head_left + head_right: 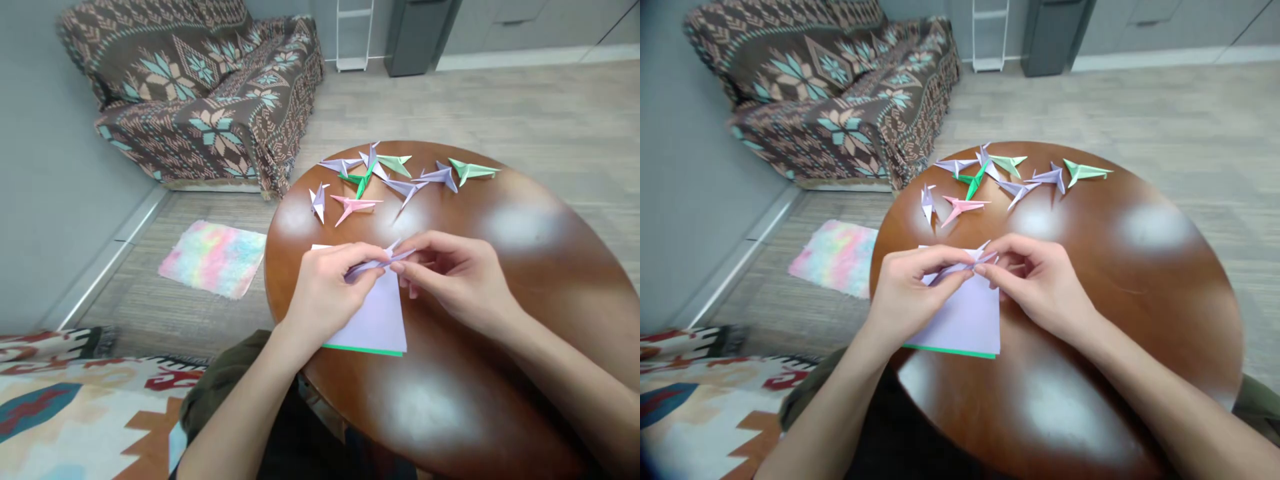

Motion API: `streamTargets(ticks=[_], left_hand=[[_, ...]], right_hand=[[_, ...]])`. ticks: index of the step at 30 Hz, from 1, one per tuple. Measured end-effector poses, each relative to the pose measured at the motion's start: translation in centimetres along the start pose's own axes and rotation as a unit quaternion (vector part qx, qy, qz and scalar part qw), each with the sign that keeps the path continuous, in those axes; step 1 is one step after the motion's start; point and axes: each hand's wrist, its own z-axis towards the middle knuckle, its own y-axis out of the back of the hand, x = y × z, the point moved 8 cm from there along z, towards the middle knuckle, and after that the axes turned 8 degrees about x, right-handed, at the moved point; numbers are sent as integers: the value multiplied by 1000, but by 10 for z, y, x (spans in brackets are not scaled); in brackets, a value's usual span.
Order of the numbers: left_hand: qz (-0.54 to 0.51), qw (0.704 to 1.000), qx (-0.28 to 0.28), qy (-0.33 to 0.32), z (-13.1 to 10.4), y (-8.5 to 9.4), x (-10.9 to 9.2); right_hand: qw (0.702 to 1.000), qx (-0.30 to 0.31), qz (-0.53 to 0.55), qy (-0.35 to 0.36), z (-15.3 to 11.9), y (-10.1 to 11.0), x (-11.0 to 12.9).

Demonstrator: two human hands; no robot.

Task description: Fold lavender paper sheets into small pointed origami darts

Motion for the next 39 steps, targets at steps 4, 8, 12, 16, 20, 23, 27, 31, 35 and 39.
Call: streamTargets(ticks=[4,8,12,16,20,23,27,31,35,39], left_hand=[[2,1000,-1,-11,0,-1,-4],[-18,1000,-15,-4,-1,0,-4],[-53,998,-12,25,-1,-2,3],[-104,993,-14,63,-2,-4,10],[-159,983,-14,86,-3,-6,12],[-186,978,-17,95,-3,-7,12],[-217,970,-21,107,-3,-6,13],[-339,930,24,139,-1,-18,19],[-453,872,58,178,-1,-35,25],[-517,830,62,198,-3,-46,30]], right_hand=[[1000,4,21,-13,0,-1,-2],[1000,9,24,-5,0,-1,-1],[1000,15,19,15,-1,-2,3],[999,15,18,28,0,-3,7],[999,9,34,35,0,-3,8],[998,9,42,37,1,-3,7],[998,12,58,33,1,-2,5],[998,7,60,29,0,-1,6],[998,1,50,27,-1,-1,9],[999,4,44,13,-1,-1,8]])
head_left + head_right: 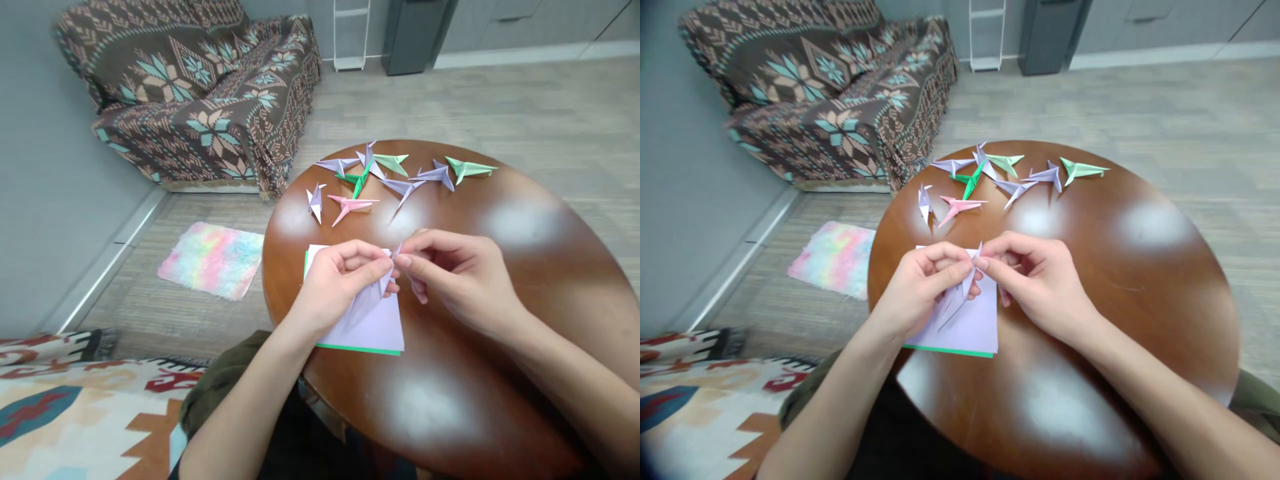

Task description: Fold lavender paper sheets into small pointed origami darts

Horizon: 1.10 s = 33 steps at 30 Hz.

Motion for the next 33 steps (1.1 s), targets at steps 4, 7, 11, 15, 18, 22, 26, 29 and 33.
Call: streamTargets(ticks=[4,7,11,15,18,22,26,29,33], left_hand=[[-62,997,18,32,1,-3,8],[-78,995,28,46,0,-6,11],[-46,999,6,25,0,-4,8],[2,1000,-15,-6,0,-1,2],[14,1000,-20,-11,-1,1,0],[-4,1000,-12,-11,-2,1,-1],[1,1000,-13,-4,-4,2,-1],[12,1000,-19,-4,-5,4,-2],[8,1000,-16,-9,-4,4,-3]], right_hand=[[1000,-18,1,-21,-1,4,-4],[999,-27,-3,-30,-1,6,-6],[999,-24,0,-27,-1,5,-5],[1000,-15,14,-18,-1,4,-4],[1000,-13,14,-17,-1,3,-5],[1000,-4,15,-12,0,2,-7],[1000,-1,14,-9,0,2,-8],[1000,4,24,-14,0,1,-9],[999,9,41,-24,0,0,-11]])
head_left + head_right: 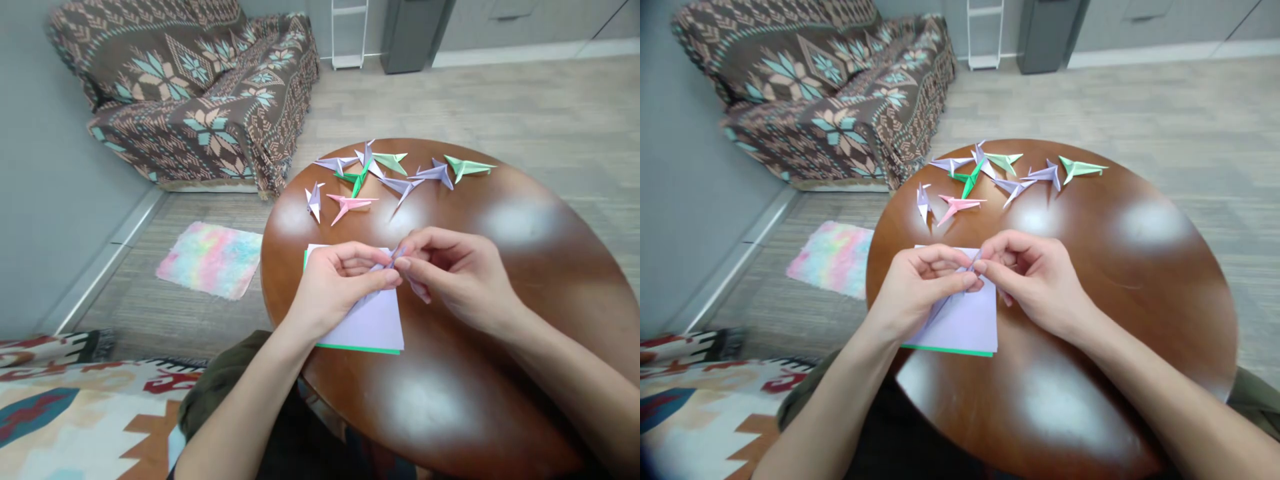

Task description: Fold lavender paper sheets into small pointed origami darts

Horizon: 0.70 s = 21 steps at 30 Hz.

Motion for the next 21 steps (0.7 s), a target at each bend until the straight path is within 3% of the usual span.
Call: streamTargets(ticks=[10,17,21], left_hand=[[-4,1000,0,-5,-1,-5,-2],[128,989,-51,-52,-4,-4,-11],[152,985,-59,-57,-6,-6,-12]], right_hand=[[1000,-15,15,1,-3,-1,3],[999,-26,11,22,-4,-1,3],[999,-28,7,19,-3,-2,4]])
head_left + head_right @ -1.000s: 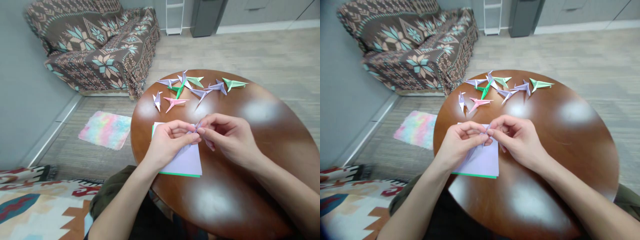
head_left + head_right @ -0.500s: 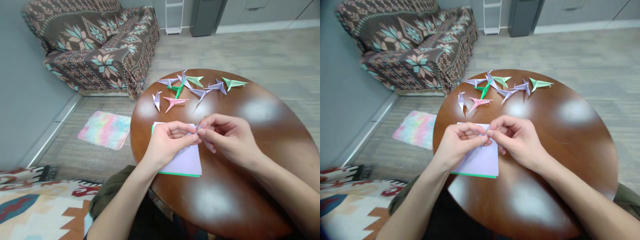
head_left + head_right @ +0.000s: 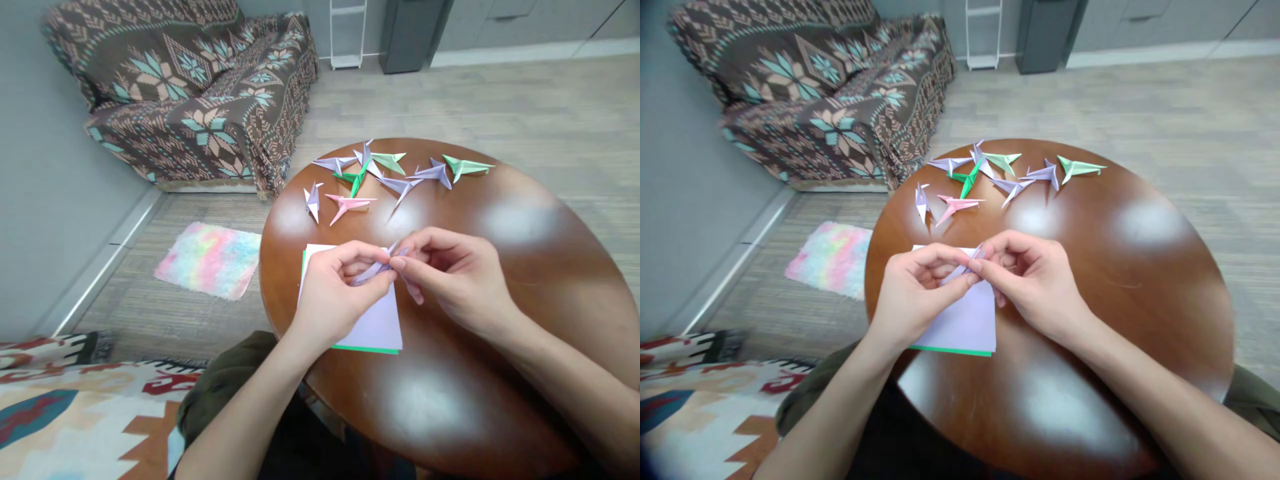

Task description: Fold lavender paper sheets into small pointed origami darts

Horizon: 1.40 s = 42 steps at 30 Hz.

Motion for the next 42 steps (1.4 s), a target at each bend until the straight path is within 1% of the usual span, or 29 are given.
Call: streamTargets(ticks=[4,7,14,20,21,23,25,26,27,29,31,33,39,42], left_hand=[[23,1000,-16,3,-1,0,-3],[17,1000,-23,3,-1,1,-4],[-17,1000,-10,20,0,0,0],[-29,999,2,31,1,-1,0],[-26,999,3,38,1,-1,1],[-24,998,3,55,1,1,4],[-43,997,1,68,2,3,7],[-58,996,-2,72,2,4,9],[-79,994,-5,72,3,5,10],[-129,990,-6,60,5,6,12],[-176,983,-4,44,7,5,13],[-200,979,2,37,8,4,15],[-171,985,2,1,10,4,12],[-155,988,3,4,10,4,11]], right_hand=[[1000,-4,-2,-1,-1,0,1],[1000,-4,-7,0,-1,1,1],[1000,-7,-5,-4,-1,1,1],[999,-13,26,-28,-1,3,-5],[999,-19,39,-32,0,5,-6],[996,-52,72,-34,2,13,-6],[989,-111,95,-21,1,24,-4],[988,-128,90,-6,1,27,-2],[990,-124,70,9,1,26,1],[997,-74,-13,28,1,15,5],[997,-12,-75,31,-1,0,3],[992,16,-113,43,-3,-8,3],[981,8,-182,68,-5,-6,10],[977,16,-201,76,-4,-6,11]])
